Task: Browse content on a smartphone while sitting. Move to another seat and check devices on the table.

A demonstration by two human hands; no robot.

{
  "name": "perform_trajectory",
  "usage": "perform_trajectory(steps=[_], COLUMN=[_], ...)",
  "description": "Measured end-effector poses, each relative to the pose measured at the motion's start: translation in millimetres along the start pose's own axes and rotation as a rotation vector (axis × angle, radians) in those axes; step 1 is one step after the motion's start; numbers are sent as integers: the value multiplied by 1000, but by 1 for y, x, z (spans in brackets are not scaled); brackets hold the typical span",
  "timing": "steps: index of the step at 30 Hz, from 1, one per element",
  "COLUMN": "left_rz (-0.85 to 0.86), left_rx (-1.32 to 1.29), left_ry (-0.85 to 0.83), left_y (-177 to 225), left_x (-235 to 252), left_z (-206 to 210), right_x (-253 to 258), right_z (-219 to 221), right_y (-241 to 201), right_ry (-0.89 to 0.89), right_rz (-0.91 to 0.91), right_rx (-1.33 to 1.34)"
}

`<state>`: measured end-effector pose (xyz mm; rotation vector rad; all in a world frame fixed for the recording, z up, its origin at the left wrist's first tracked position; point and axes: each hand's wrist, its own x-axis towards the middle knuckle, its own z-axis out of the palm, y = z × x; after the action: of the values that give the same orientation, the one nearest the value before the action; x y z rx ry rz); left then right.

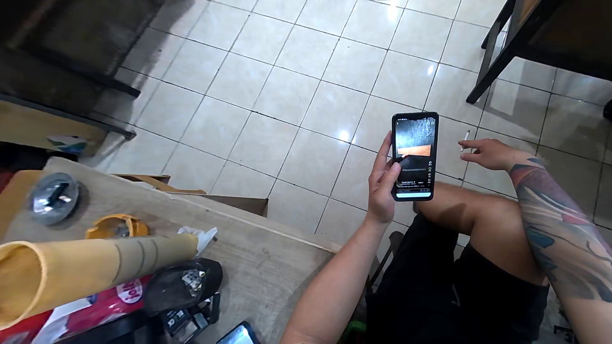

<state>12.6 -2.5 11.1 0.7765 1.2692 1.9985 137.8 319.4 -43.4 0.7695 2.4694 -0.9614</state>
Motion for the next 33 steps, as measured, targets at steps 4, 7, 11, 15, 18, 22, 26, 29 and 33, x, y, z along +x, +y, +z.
perform_trajectory(steps=[4, 7, 11, 15, 18, 22, 26, 29, 33], left_rz=[13, 4, 2, -10, -7, -16, -11, -9, -9], left_rx=[0, 5, -2, -10, -11, -19, -14, -1, -6], left_ry=[-9, -8, -8, -2, -9, 5, -4, -4, -14], left_y=[-1, -2, -2, -1, -2, -1, -2, -2, -2], left_x=[0, 0, -1, 0, -1, -1, -2, -2, -2], left_z=[-1, -1, -1, -1, -2, -1, -2, -1, -2], right_x=[-1, -1, 1, 2, 1, 2, 1, 0, 0], right_z=[-1, 0, 0, 1, 1, 1, 0, -1, 0], right_y=[-2, -1, 1, 3, 2, 1, 2, -1, -1], right_ry=[-4, -4, -6, -7, -10, -8, -12, -20, -20], right_rz=[3, 0, 5, 0, 4, 10, 1, 11, 24], right_rx=[-5, -9, -7, -5, -10, -11, -18, -14, -8])
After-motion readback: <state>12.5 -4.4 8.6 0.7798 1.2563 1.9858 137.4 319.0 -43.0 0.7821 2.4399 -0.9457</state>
